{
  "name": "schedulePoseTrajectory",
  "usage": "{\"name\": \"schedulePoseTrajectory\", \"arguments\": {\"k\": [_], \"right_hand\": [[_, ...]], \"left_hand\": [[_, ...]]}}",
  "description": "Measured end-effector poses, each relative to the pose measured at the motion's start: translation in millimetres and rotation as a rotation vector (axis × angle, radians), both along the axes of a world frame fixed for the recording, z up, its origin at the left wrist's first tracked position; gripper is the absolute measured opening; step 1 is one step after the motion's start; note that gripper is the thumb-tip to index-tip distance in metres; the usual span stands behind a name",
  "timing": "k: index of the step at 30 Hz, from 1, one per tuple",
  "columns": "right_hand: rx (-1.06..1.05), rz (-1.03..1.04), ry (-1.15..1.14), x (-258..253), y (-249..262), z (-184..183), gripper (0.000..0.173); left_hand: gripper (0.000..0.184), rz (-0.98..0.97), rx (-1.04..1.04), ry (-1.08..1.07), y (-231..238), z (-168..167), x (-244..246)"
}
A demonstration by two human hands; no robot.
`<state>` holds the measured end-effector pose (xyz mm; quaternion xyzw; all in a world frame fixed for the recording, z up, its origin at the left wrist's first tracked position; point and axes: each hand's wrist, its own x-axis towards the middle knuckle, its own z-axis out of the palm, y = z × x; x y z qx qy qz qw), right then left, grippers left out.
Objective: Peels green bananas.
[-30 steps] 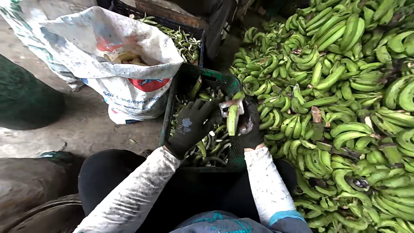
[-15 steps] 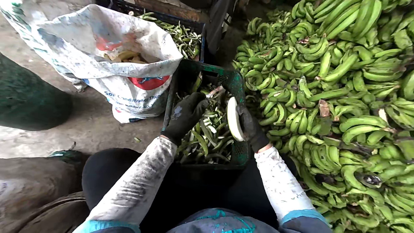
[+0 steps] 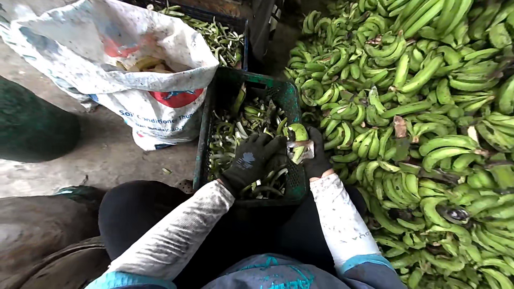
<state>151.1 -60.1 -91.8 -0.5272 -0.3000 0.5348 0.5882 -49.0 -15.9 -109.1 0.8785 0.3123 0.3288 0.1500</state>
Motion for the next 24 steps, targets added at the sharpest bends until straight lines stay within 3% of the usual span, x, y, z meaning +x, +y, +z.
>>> {"name": "schedulePoseTrajectory", "arguments": {"k": [2, 6, 9, 13, 15, 17, 20, 22, 24], "right_hand": [[-0.030, 0.045, -0.037, -12.2, 1.8, 4.2, 0.034], [-0.036, 0.154, 0.142, -31.6, 10.7, 10.7, 0.033], [-0.071, 0.216, 0.169, -18.7, 6.0, 5.3, 0.037], [-0.137, 0.118, 0.354, 1.3, 19.2, 1.0, 0.039], [-0.094, 0.012, 0.242, 4.5, 14.0, 5.5, 0.034], [0.033, 0.011, -0.022, 10.7, 1.9, 4.4, 0.031], [0.047, 0.080, 0.099, 26.2, 4.3, -15.8, 0.036], [-0.022, 0.113, 0.228, 23.0, 4.4, -16.2, 0.039], [-0.057, 0.131, 0.185, 14.1, -1.1, -7.6, 0.041]], "left_hand": [[0.043, 0.023, -0.242, -0.059, 7.0, -2.3, -2.7], [0.039, 0.147, -0.712, -0.187, 25.7, 2.7, -18.9], [0.044, 0.256, -0.878, -0.190, 32.5, 4.6, -34.6], [0.040, 0.142, -0.664, -0.171, 28.0, 17.7, -43.0], [0.040, 0.031, -0.466, -0.128, 23.4, 11.3, -41.3], [0.047, -0.036, -0.273, -0.035, 14.5, 8.3, -35.9], [0.052, -0.125, -0.037, 0.033, 0.9, 7.3, -24.3], [0.046, -0.150, 0.003, 0.062, -5.8, 6.2, -15.7], [0.042, -0.141, -0.069, 0.104, -9.5, 8.8, -10.4]]}}
